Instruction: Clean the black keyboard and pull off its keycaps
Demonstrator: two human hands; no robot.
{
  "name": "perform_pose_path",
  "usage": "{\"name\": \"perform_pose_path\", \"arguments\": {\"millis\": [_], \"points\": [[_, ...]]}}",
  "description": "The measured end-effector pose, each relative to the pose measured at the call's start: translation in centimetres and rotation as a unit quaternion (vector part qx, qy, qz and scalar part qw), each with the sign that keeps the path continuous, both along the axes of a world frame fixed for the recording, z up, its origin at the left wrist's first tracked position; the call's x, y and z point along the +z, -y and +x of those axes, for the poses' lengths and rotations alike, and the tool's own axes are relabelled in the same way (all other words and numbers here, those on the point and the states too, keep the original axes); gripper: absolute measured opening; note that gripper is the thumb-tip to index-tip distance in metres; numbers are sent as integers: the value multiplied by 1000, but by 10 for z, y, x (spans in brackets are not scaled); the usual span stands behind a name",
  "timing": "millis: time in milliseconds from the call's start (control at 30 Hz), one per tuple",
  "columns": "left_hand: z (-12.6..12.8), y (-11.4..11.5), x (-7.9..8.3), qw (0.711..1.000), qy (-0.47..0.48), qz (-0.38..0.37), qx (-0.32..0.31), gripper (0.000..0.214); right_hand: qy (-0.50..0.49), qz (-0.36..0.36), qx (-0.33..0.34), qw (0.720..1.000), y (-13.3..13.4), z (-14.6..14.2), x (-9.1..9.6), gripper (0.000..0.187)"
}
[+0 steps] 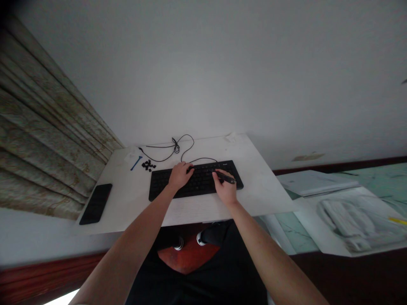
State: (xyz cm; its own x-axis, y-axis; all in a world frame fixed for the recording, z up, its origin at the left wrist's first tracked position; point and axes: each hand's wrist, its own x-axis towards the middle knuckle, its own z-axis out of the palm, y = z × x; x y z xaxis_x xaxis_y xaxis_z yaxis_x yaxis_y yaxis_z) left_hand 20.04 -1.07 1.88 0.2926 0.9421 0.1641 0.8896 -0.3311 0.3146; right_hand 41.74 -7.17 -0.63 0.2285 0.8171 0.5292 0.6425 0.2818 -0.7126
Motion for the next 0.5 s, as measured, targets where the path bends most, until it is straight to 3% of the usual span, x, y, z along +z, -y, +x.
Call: {"name": "perform_pose_path", "arguments": {"millis": [133, 233, 367, 500], "points": [[0, 2, 0, 1000, -2, 5, -5, 30, -58, -48, -3, 997, -10, 2, 14, 42], [0, 2, 0, 1000, 3, 11, -11, 29, -74, -128, 73, 986, -32, -4, 31, 39], [-1, 4, 0, 1000, 9, 18, -15, 33, -38, -260, 172, 949, -69, -22, 53, 30], [-1, 5, 2, 1000, 7, 21, -16, 39, 24, -291, 200, 935, -90, -37, 65, 34]]}}
